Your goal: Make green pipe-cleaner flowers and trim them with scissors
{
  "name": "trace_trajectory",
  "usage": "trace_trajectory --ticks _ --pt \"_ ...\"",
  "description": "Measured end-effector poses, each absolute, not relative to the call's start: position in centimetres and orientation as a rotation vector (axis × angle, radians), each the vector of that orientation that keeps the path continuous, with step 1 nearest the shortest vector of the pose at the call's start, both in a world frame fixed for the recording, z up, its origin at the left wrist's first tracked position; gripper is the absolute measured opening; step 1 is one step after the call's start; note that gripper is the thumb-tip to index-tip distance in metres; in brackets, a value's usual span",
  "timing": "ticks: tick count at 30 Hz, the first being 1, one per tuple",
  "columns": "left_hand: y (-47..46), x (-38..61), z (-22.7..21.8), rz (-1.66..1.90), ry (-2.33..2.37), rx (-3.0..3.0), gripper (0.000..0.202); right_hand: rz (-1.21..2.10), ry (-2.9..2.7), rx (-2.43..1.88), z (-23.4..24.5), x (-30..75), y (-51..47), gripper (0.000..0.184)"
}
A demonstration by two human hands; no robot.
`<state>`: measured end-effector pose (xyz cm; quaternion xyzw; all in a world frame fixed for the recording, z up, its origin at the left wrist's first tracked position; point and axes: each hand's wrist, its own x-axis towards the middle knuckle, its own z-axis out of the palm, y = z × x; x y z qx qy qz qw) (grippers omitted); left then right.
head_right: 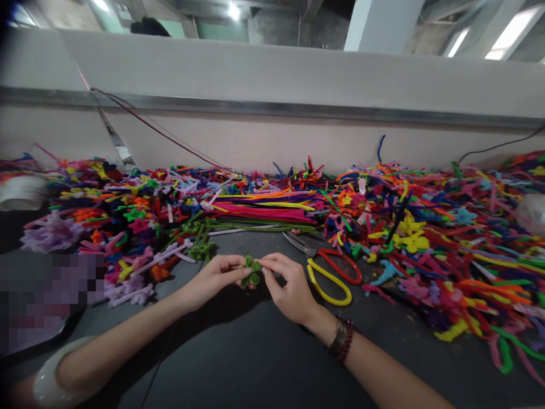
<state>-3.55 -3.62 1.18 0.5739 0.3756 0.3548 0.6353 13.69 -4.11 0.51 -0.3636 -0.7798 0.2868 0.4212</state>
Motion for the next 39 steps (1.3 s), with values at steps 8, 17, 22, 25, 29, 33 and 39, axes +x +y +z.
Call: trace_trajectory --ticks 8,17,22,25,29,33,39 --pt "-3.7 -3.6 1.1 0.839 0.880 1.330 0.021 0.714 -1.993 -0.870 0.6 13.2 -5.0 0.029" --pt "-3.7 -3.6 1.0 0.928 0.863 1.182 0.018 0.795 -1.878 -0.943 0.1 12.8 -4.9 0.025" --pt "-3.6 -3.5 1.0 0.952 0.901 1.227 0.017 0.829 -1.780 -1.074 -0.3 13.1 -4.3 0.010" --pt "-3.7 -3.3 0.9 0.924 0.925 1.290 0.019 0.803 -1.764 -1.088 -0.3 13.2 -4.1 0.010" --pt "-3.8 -3.3 0.6 0.874 0.929 1.323 0.022 0.780 -1.768 -1.086 -0.2 13.3 -4.1 0.011" --pt "-3.7 -3.5 0.5 0.823 0.915 1.334 0.025 0.770 -1.787 -1.069 -0.1 13.3 -4.1 0.012" --pt "-3.6 -3.6 0.4 0.800 0.915 1.288 0.024 0.784 -1.842 -1.049 0.2 13.2 -4.2 0.015"
